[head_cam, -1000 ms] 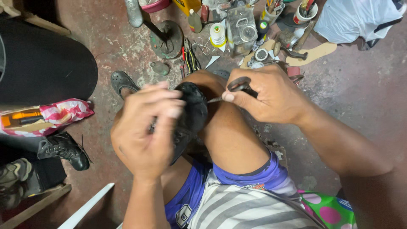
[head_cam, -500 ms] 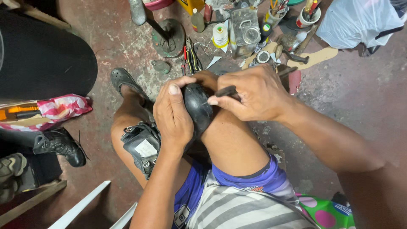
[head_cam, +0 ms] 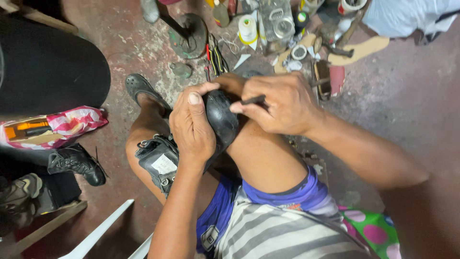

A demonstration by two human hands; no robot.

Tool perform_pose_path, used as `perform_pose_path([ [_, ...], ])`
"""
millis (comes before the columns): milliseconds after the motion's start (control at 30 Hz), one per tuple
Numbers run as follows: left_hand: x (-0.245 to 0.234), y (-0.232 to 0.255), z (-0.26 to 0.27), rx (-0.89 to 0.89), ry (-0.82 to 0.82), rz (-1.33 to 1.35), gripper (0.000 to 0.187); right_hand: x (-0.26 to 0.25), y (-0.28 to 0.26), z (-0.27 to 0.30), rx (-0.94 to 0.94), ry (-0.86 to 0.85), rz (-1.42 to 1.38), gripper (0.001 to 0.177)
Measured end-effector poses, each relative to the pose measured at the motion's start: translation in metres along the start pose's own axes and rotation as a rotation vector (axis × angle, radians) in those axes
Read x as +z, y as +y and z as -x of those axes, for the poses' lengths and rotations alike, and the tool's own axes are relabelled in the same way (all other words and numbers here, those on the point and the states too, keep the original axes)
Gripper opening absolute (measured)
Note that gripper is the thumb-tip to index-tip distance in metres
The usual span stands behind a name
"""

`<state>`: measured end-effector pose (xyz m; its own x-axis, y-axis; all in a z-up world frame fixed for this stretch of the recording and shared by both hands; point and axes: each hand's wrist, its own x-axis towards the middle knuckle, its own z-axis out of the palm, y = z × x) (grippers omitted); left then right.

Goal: The person picks up a black shoe and uses a pointed tool to work on the sole and heel area. They then wipe the shoe with a white cloth and continue to scrape and clean the sole with the tool.

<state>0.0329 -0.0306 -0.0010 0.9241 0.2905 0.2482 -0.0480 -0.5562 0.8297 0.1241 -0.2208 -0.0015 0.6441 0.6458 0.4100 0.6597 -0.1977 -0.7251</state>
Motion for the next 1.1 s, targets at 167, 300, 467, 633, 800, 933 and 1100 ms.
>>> perform_pose_path([
  [167,-0.001,-0.002,-0.003,-0.015,0.011,0.005,0.051,-0.003,-0.008,0.005,0.011,-0.033,0.04,0.029],
  [300,0.0,0.0,-0.003,0.006,0.002,-0.002,0.052,-0.002,-0.005,0.006,0.067,-0.03,0.014,0.029],
  [467,0.001,0.001,-0.004,-0.017,-0.003,-0.005,0.052,0.002,-0.004,0.009,0.041,0.013,-0.011,0.021],
  [633,0.0,-0.001,-0.004,-0.024,-0.005,0.046,0.052,0.001,-0.005,0.012,0.047,-0.008,0.05,0.028],
  [800,-0.001,-0.004,-0.005,-0.043,0.007,0.001,0.054,-0.001,-0.007,0.012,0.005,-0.001,0.059,0.023],
  [933,0.002,-0.003,0.001,-0.055,-0.012,0.016,0.053,0.006,-0.005,0.015,0.018,0.06,-0.001,0.024],
  [1100,0.0,-0.004,-0.003,-0.033,-0.02,-0.018,0.054,0.002,-0.007,0.013,0.022,0.04,0.012,0.017],
])
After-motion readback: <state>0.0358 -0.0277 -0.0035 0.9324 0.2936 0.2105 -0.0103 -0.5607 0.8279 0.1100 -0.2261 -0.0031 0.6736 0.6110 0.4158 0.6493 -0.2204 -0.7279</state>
